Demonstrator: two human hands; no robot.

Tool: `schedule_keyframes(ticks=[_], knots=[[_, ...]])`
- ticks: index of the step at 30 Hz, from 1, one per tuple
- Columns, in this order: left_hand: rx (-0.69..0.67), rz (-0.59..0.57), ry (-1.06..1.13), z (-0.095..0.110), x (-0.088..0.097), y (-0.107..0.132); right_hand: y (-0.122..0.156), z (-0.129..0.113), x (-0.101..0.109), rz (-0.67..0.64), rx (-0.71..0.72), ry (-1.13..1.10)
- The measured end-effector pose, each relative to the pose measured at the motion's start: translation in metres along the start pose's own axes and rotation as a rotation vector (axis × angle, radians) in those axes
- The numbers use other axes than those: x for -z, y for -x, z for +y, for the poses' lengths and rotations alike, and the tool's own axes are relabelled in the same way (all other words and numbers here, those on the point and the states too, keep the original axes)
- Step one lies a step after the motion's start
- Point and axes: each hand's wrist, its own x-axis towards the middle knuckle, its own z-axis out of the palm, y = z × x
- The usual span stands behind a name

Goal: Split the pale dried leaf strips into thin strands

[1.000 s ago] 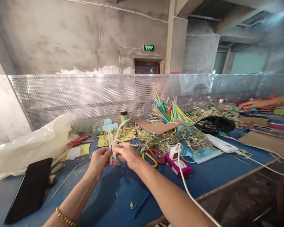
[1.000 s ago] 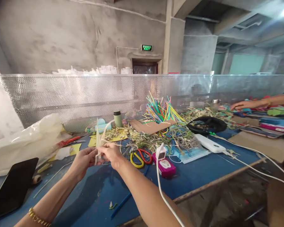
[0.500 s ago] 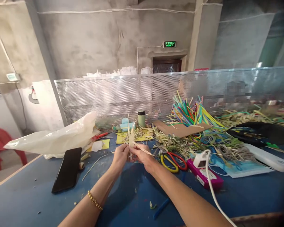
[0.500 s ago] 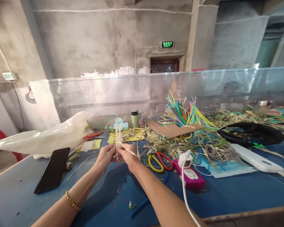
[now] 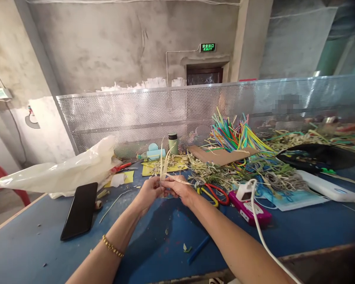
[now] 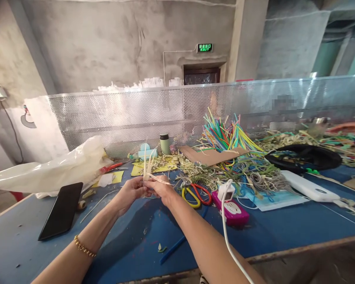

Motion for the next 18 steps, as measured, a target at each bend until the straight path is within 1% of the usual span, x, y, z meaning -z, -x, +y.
schedule_keyframes(ticks=[4,8,9,11,13,14,16,18], knots=[[0.005,0.056,-0.009,-0.004,0.002,-0.002,-0.001,0.003,-0.005,0.030,0.035,-0.053],[0.039,0.099,-0.047,-0.005,0.003,-0.002,-0.006,0.013,-0.005,0.014,0.087,-0.013],[0.041,0.103,-0.067,-0.005,0.003,-0.002,-0.008,0.015,-0.003,0.013,0.125,0.039],[0.041,0.112,-0.112,-0.005,0.003,-0.001,-0.010,0.017,0.000,0.043,0.223,0.222],[0.034,0.125,-0.161,-0.004,0.003,0.000,-0.011,0.016,0.004,0.102,0.313,0.412],[0.029,0.133,-0.179,-0.004,0.003,0.000,-0.010,0.014,0.005,0.129,0.335,0.460],[0.036,0.137,-0.201,-0.004,0.003,0.000,-0.009,0.009,0.008,0.158,0.319,0.430],[0.062,0.126,-0.193,-0.003,0.003,0.000,-0.008,0.003,0.010,0.165,0.232,0.278]])
